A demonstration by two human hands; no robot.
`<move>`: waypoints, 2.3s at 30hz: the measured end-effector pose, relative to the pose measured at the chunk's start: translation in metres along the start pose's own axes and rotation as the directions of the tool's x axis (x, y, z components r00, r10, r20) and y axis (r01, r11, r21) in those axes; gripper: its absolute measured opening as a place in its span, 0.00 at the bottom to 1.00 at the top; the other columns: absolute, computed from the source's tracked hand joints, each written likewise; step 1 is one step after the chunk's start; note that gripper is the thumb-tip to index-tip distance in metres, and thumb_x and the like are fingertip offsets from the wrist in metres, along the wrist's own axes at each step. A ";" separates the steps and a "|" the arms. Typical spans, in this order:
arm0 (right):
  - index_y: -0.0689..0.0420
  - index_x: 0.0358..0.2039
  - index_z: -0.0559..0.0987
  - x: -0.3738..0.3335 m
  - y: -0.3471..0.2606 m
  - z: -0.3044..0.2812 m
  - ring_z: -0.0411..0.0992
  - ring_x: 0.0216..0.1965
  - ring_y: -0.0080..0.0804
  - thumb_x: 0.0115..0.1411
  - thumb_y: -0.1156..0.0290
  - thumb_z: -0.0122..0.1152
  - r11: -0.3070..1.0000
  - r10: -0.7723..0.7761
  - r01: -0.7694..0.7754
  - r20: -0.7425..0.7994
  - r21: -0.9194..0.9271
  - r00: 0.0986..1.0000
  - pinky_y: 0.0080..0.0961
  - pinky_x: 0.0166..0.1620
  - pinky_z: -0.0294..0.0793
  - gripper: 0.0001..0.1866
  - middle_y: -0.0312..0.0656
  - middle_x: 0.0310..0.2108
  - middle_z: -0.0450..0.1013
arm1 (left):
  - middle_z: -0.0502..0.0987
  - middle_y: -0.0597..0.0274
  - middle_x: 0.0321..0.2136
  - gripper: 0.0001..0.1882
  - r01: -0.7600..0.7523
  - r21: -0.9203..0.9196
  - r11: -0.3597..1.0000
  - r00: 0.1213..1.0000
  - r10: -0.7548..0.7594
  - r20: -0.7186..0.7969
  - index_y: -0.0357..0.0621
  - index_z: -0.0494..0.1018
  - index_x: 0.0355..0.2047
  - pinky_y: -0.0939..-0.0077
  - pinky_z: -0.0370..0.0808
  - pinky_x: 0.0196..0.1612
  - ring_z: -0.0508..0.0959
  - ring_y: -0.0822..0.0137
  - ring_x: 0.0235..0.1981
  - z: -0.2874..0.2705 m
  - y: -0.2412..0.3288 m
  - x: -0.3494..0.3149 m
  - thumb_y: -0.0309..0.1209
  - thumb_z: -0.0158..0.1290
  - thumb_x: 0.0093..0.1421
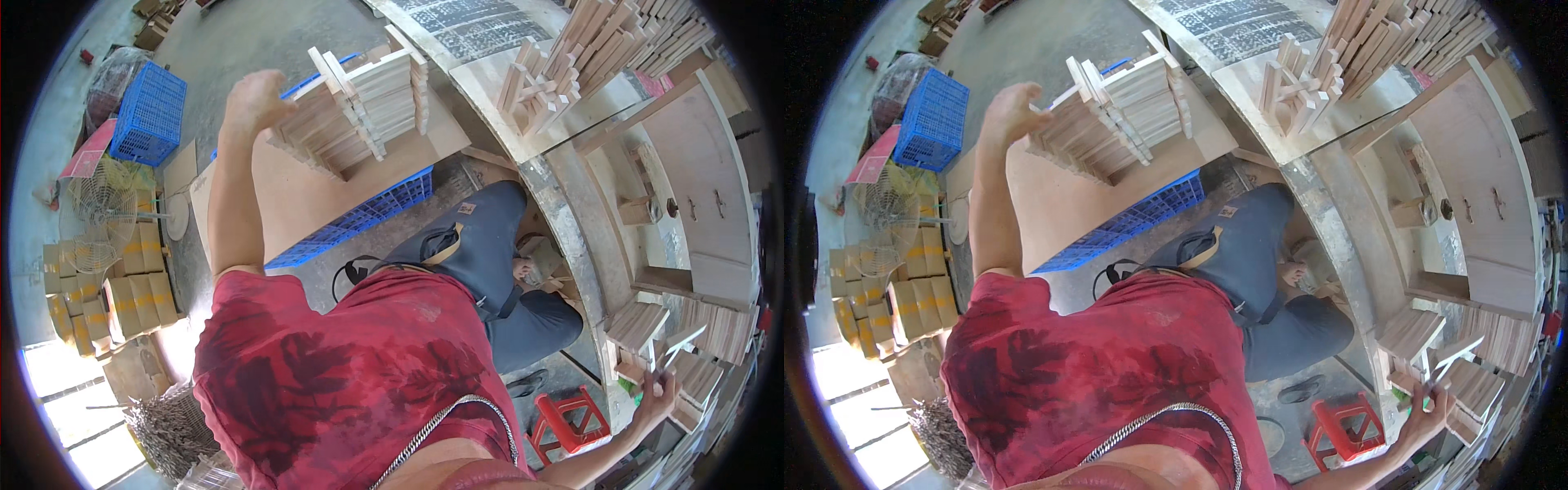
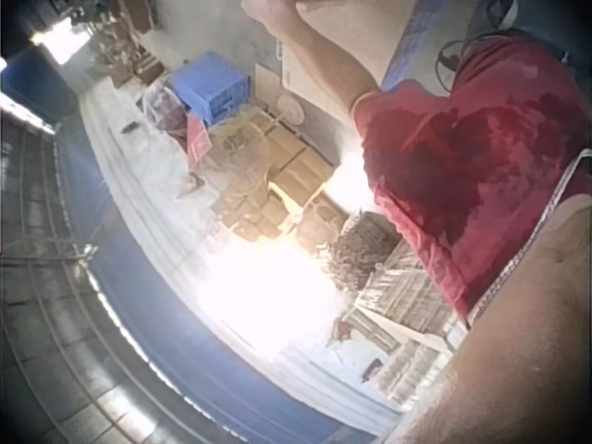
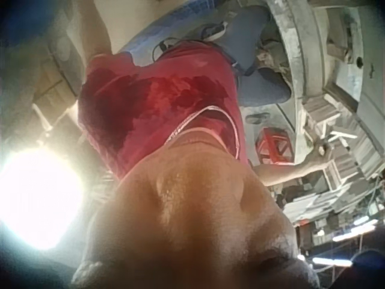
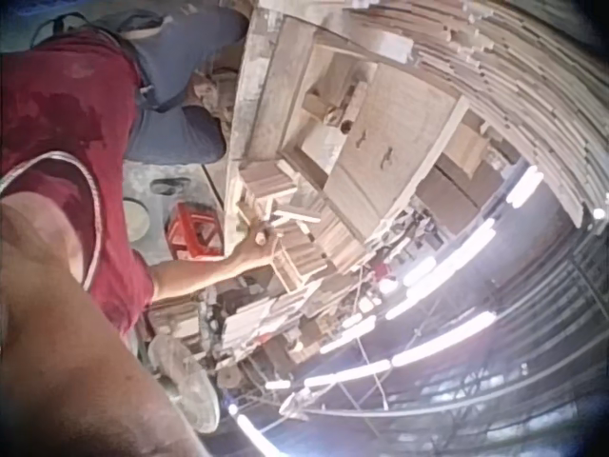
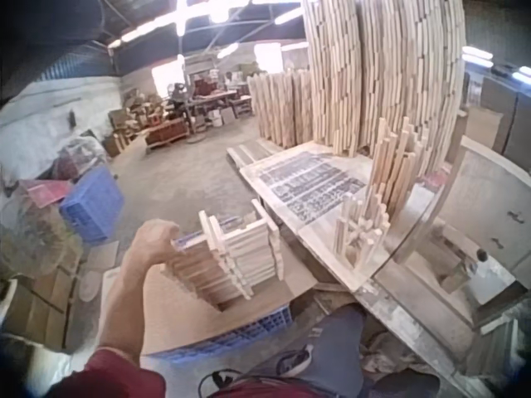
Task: Assembling interlocking wooden slats to create cross-shaped furniture stands.
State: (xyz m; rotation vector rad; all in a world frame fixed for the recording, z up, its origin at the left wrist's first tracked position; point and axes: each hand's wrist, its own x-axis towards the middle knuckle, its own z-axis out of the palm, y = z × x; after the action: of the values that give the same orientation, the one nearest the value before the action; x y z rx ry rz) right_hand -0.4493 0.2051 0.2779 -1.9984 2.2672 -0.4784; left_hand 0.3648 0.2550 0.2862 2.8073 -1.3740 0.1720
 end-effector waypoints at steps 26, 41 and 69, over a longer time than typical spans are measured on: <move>0.64 0.46 0.76 -0.061 -0.183 0.185 0.73 0.31 0.16 0.65 0.68 0.65 0.288 -0.132 -0.371 0.420 0.883 0.898 0.17 0.34 0.70 0.15 0.35 0.29 0.78 | 0.82 0.62 0.32 0.14 -0.163 -0.973 0.161 0.137 0.981 0.139 0.37 0.74 0.50 0.78 0.75 0.37 0.78 0.76 0.34 0.082 0.348 -0.143 0.29 0.54 0.66; 0.63 0.41 0.78 -0.039 -0.175 0.199 0.73 0.30 0.18 0.64 0.72 0.64 0.315 -0.078 -0.350 0.392 0.882 0.917 0.16 0.34 0.71 0.09 0.36 0.29 0.77 | 0.84 0.57 0.35 0.14 0.295 -0.860 0.417 -0.109 0.908 0.404 0.40 0.79 0.39 0.70 0.83 0.38 0.84 0.67 0.35 0.119 0.407 -0.110 0.39 0.60 0.65; 0.66 0.34 0.73 0.174 -0.150 0.218 0.74 0.16 0.41 0.71 0.58 0.36 0.323 0.478 0.021 -0.182 0.946 0.859 0.36 0.22 0.74 0.24 0.52 0.22 0.75 | 0.78 0.36 0.27 0.16 -0.578 -0.815 0.030 0.448 0.847 -0.286 0.30 0.76 0.35 0.53 0.75 0.38 0.79 0.38 0.33 0.101 0.549 -0.047 0.36 0.57 0.62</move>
State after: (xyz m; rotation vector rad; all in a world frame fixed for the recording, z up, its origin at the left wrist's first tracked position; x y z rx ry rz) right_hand -0.2740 -0.0193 0.1393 -0.9356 1.6154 -1.8373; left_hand -0.0867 -0.0513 0.1597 1.0761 -2.0534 -0.7656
